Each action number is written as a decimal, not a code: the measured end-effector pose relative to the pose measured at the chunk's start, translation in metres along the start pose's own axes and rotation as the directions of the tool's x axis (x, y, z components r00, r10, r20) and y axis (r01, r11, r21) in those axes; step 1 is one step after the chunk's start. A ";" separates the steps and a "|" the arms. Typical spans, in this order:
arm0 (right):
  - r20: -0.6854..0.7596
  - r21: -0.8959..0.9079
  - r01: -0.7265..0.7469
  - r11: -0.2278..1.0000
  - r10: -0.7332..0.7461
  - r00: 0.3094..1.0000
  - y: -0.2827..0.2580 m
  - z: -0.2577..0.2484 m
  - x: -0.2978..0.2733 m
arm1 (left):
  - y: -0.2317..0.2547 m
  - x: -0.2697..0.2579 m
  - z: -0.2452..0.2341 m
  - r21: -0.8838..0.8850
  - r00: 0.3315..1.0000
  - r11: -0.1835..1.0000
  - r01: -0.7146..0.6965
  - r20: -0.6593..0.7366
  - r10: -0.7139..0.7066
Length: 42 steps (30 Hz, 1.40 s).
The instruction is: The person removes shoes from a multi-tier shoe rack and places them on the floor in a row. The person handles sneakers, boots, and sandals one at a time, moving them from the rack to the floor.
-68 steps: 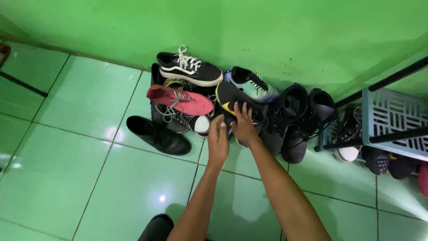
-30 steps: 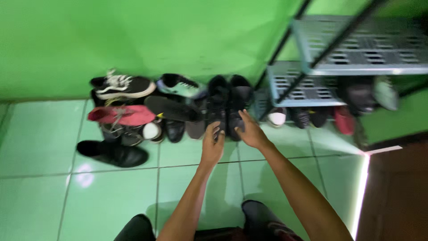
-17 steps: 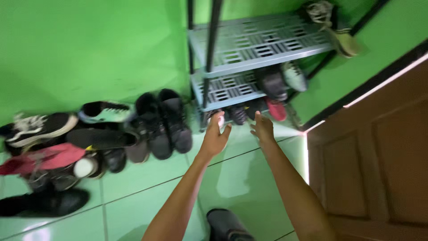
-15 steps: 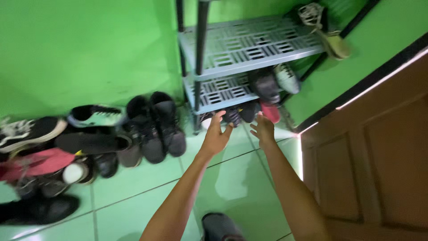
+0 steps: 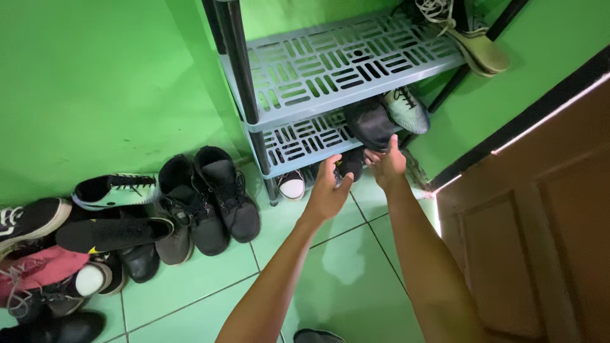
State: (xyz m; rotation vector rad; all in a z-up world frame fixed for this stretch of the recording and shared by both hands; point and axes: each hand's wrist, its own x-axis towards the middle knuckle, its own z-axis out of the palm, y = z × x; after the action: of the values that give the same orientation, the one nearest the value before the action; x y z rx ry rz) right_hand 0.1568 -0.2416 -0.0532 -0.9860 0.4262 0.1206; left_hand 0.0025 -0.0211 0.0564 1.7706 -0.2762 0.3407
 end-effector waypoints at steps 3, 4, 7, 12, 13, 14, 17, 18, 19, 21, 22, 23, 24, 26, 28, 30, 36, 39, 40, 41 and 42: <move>0.096 0.015 0.197 0.980 -0.197 0.976 0.009 -0.006 0.008 | -0.006 -0.003 -0.006 -0.018 0.999 0.999 0.048 -0.011 -0.049; 0.082 0.059 0.196 0.979 -0.200 0.976 0.012 -0.008 0.007 | -0.007 -0.004 -0.007 -0.027 0.998 0.997 0.067 -0.020 -0.067; 0.060 0.148 0.226 0.963 -0.237 0.970 0.011 0.004 0.008 | -0.008 0.000 -0.012 0.044 0.999 0.998 0.039 -0.027 -0.038; 0.040 0.135 0.272 0.953 -0.280 0.959 0.019 0.019 -0.022 | -0.012 -0.006 -0.017 0.037 0.999 0.999 0.031 -0.039 -0.029; 0.061 0.157 0.272 0.949 -0.284 0.957 0.021 0.022 -0.031 | -0.013 -0.006 -0.019 0.029 0.999 0.999 0.018 -0.034 -0.017; 0.082 0.179 0.271 0.946 -0.289 0.954 0.022 0.025 -0.041 | -0.014 -0.009 -0.020 0.031 0.999 0.999 0.029 -0.038 -0.028; 0.062 0.159 0.222 0.962 -0.234 0.970 0.019 0.027 -0.077 | -0.016 -0.015 -0.025 0.038 0.998 0.999 0.030 -0.062 -0.028; 0.038 0.139 0.199 0.970 -0.206 0.978 0.018 0.025 -0.092 | -0.016 -0.018 -0.027 0.038 0.997 0.999 0.015 -0.072 -0.013; 0.010 0.087 0.222 0.971 -0.223 0.975 0.019 0.022 -0.110 | -0.016 -0.022 -0.028 0.037 0.996 0.999 0.000 -0.084 0.003; 0.000 -0.014 0.243 0.970 -0.243 0.970 0.020 0.010 -0.152 | -0.017 -0.030 -0.033 0.014 0.994 0.998 0.059 -0.088 -0.058; 0.016 -0.063 0.244 0.968 -0.244 0.970 0.018 0.005 -0.171 | -0.017 -0.034 -0.037 0.002 0.992 0.996 0.087 -0.089 -0.086; -0.021 -0.088 0.227 0.970 -0.229 0.973 0.017 0.002 -0.191 | -0.017 -0.037 -0.041 -0.007 0.993 0.999 0.050 -0.107 -0.050; -0.059 -0.113 0.208 0.972 -0.215 0.975 0.015 -0.001 -0.211 | -0.016 -0.038 -0.046 -0.015 0.992 1.000 0.012 -0.126 -0.014; -0.039 -0.287 0.172 0.942 -0.191 0.981 0.011 -0.008 -0.254 | -0.013 -0.045 -0.059 -0.059 0.985 0.995 0.082 -0.148 -0.090; 0.003 -0.373 0.140 0.917 -0.150 0.989 0.006 -0.012 -0.293 | -0.008 -0.053 -0.076 -0.135 0.943 0.949 0.285 -0.141 -0.303; 0.050 -0.400 0.120 0.908 -0.109 0.993 0.006 -0.006 -0.321 | -0.001 -0.063 -0.099 -0.095 0.946 0.961 0.260 -0.176 -0.274; 0.250 -0.520 0.101 0.848 0.038 0.968 0.018 0.040 -0.351 | 0.026 -0.119 -0.181 0.027 0.872 0.930 0.367 -0.357 -0.334; 0.298 -0.586 0.091 0.805 0.109 0.948 0.038 0.075 -0.352 | 0.043 -0.150 -0.232 0.002 0.808 0.901 0.434 -0.442 -0.389; 0.333 -0.588 0.099 0.803 0.128 0.934 0.049 0.090 -0.348 | 0.047 -0.165 -0.249 -0.011 0.780 0.887 0.461 -0.472 -0.411; 0.376 -0.588 0.109 0.802 0.151 0.914 0.061 0.107 -0.345 | 0.053 -0.180 -0.267 -0.051 0.754 0.882 0.469 -0.497 -0.430; 0.391 -0.636 0.096 0.765 0.213 0.895 0.073 0.117 -0.347 | 0.058 -0.196 -0.282 -0.091 0.727 0.876 0.474 -0.521 -0.448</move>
State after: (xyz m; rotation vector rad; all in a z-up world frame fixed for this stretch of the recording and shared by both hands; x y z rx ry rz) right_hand -0.1460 -0.0726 0.0853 -1.5821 -0.0311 0.5760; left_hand -0.2226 0.2415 0.0940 1.6490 0.5762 0.4563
